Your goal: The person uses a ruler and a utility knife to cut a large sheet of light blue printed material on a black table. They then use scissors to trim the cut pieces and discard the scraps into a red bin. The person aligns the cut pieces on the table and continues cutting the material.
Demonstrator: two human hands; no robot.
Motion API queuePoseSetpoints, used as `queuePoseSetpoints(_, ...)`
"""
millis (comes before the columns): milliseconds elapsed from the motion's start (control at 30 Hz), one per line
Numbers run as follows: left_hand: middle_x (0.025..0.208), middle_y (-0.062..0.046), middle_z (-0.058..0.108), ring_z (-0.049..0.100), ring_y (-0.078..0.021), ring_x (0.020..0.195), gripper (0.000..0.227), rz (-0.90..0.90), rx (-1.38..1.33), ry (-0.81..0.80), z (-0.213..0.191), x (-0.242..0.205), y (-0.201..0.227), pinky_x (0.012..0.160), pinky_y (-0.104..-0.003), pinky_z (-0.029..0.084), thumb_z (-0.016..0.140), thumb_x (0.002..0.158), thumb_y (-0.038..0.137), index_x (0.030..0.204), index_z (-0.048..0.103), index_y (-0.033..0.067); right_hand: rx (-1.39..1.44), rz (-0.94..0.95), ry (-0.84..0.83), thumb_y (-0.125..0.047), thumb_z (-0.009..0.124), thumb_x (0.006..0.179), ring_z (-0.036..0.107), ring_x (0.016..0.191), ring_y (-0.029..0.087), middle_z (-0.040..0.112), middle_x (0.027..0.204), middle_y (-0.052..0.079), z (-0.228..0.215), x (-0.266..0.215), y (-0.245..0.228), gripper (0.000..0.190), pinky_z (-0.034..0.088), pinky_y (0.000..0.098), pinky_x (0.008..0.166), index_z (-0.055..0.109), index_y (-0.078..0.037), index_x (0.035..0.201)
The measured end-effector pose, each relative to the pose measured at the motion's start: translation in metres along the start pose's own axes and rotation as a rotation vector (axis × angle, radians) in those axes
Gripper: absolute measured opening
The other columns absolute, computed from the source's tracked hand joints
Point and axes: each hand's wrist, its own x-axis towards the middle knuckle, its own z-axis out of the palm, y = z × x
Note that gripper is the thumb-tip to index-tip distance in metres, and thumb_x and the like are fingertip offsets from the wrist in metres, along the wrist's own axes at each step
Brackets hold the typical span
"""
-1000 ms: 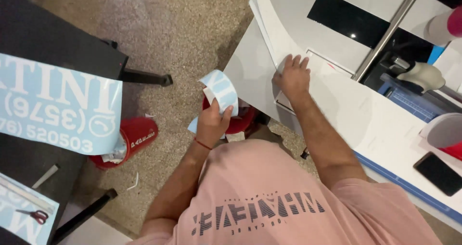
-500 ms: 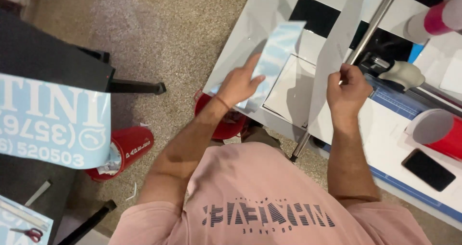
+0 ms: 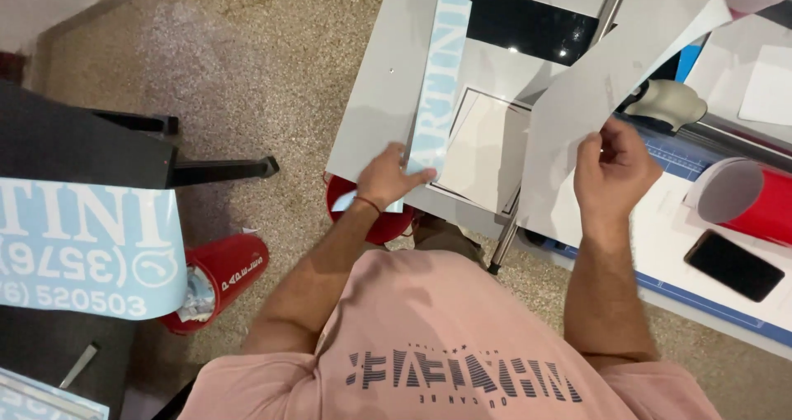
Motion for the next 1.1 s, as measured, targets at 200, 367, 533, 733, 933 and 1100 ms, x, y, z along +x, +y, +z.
queuePoseSetpoints(200,0.118,-0.019,0.081,0.074,-0.0437,0.111,0.048,0.073,-0.072,-0.128,0.021,0.021,-0.031,0.088,-0.053,0.057,0.07,0.109,0.051,0.125,0.071,0.0054,0.005,0.007,0.004,0.005,0.07,0.113,0.065,0.086,0.015,0.078,0.099,0.012,-0.005,-0.001,0.011,0.019,0.055,0.0302,0.075,0.085,0.009,0.124)
queuePoseSetpoints(367,0.133,-0.02,0.076,0.072,-0.0455,0.119,0.067,-0.014,0.1,-0.176,0.013,0.041,-0.039,0.092,-0.058,0.06,0.071,0.106,0.059,0.142,0.061,0.0037,0.061,0.0,-0.028,0.004,0.068,0.117,0.066,0.092,0.015,0.078,0.104,0.012,-0.008,0.001,0.004,0.019,0.057,0.0302,0.081,0.083,0.011,0.128)
queuePoseSetpoints(533,0.128,-0.017,0.07,0.076,-0.0354,0.097,0.081,0.066,0.385,0.187,0.042,0.02,-0.021,0.077,-0.048,0.063,0.08,0.099,0.069,0.143,0.054,0.0061,0.023,0.023,-0.019,0.004,0.069,0.113,0.067,0.09,0.017,0.08,0.103,0.013,-0.007,-0.006,0.003,0.023,0.06,0.0318,0.079,0.084,0.009,0.13)
queuePoseSetpoints(733,0.128,-0.016,0.07,0.075,-0.031,0.097,0.105,0.251,0.421,0.06,0.105,0.004,0.057,0.064,-0.043,0.065,0.066,0.088,0.094,0.14,0.059,0.0032,0.012,-0.023,-0.047,0.005,0.071,0.112,0.072,0.089,0.021,0.081,0.104,0.017,-0.005,-0.012,0.001,0.022,0.063,0.0343,0.079,0.083,0.011,0.13)
queuePoseSetpoints(933,0.134,-0.016,0.067,0.074,-0.0341,0.109,0.095,0.09,0.27,-0.012,0.115,0.032,0.051,0.08,-0.048,0.066,0.09,0.087,0.075,0.14,0.06,0.0019,0.008,-0.035,-0.066,0.005,0.071,0.113,0.072,0.091,0.023,0.08,0.104,0.018,-0.009,-0.016,-0.003,0.021,0.064,0.0356,0.082,0.083,0.012,0.128)
queuePoseSetpoints(1100,0.135,-0.017,0.066,0.078,-0.0357,0.103,0.09,-0.024,0.151,0.036,0.107,0.036,0.043,0.076,-0.051,0.066,0.097,0.088,0.059,0.139,0.05,0.0034,0.003,-0.042,-0.106,0.004,0.071,0.114,0.074,0.094,0.023,0.082,0.108,0.017,-0.007,-0.02,-0.001,0.022,0.065,0.0352,0.086,0.083,0.011,0.132)
